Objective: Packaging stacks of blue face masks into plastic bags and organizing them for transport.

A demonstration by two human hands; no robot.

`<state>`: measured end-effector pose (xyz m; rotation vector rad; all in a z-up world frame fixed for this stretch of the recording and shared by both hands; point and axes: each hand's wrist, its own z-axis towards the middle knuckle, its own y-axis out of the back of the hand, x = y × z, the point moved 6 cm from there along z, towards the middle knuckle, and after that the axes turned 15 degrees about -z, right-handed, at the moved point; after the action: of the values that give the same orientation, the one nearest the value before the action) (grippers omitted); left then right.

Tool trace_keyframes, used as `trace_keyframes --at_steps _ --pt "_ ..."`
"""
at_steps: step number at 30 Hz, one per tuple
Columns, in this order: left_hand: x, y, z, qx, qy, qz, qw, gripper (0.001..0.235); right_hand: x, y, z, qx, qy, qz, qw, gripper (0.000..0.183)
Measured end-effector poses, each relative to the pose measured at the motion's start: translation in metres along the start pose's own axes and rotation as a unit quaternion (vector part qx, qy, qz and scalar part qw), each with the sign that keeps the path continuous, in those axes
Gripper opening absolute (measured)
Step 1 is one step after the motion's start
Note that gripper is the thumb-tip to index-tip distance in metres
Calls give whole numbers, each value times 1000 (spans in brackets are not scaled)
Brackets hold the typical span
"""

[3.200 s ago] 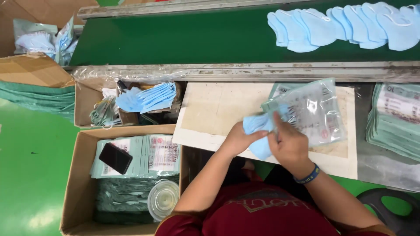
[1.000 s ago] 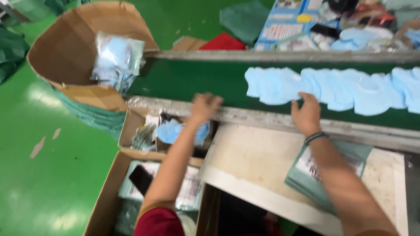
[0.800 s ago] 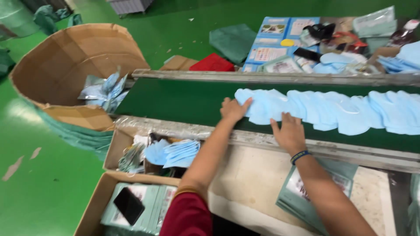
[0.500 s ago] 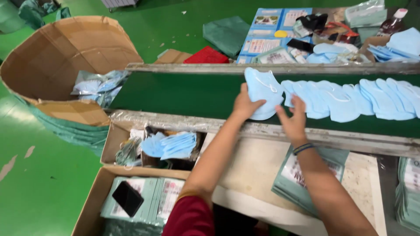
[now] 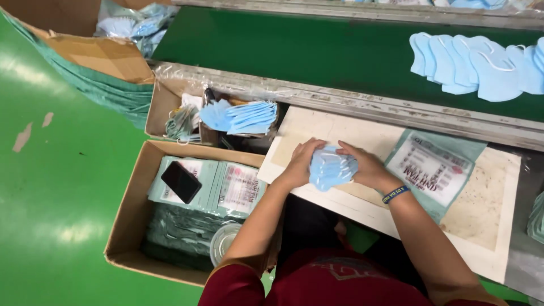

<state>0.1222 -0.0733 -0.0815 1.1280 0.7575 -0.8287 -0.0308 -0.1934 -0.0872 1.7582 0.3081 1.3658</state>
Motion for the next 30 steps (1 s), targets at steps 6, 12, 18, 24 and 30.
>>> trace_keyframes --at_steps 6,12,18,24,30 --pt "-9 3 5 -76 45 -144 986 86 18 8 3 -70 32 -4 997 78" --pt "77 -29 23 -57 -95 135 985 83 -18 -5 21 -67 7 -160 985 56" --pt "-82 21 -4 -89 -21 -388 917 108 18 17 -25 -127 122 -4 984 36" --pt "-88 -18 -40 -4 67 -279 958 63 14 16 -109 5 -151 25 988 69" --pt "-69 -4 -11 190 208 17 959 57 -41 73 -171 -123 -101 -194 968 25"
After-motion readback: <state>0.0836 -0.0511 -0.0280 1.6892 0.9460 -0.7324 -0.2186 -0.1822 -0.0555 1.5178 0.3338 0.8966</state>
